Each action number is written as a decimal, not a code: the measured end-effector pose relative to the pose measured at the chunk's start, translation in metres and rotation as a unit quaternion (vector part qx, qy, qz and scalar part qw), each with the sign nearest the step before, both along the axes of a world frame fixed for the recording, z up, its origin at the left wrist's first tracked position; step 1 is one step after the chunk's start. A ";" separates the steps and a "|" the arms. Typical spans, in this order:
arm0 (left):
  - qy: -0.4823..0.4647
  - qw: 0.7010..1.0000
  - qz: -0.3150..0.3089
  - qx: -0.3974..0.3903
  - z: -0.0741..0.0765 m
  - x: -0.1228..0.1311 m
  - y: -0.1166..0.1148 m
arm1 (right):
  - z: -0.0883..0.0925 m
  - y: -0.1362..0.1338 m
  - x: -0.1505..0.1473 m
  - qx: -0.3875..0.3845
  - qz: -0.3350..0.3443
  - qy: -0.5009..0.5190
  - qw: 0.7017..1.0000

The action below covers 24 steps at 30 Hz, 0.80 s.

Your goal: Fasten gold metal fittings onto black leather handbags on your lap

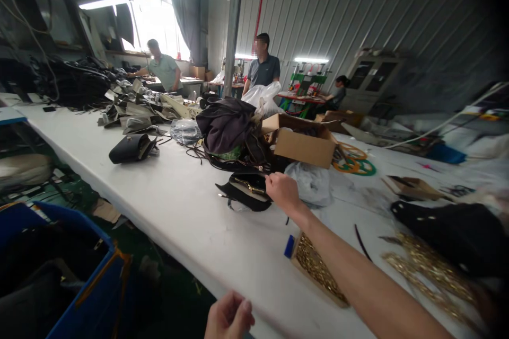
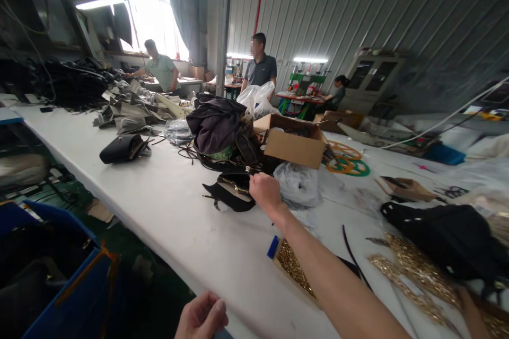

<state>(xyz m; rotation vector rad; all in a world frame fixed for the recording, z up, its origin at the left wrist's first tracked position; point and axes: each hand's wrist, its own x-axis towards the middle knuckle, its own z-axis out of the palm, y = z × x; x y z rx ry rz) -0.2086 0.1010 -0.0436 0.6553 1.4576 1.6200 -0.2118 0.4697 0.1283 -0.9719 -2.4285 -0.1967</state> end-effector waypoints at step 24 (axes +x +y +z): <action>-0.255 0.957 0.051 0.126 0.080 -0.009 -0.040 | -0.002 -0.199 0.151 -0.154 0.182 0.272 0.933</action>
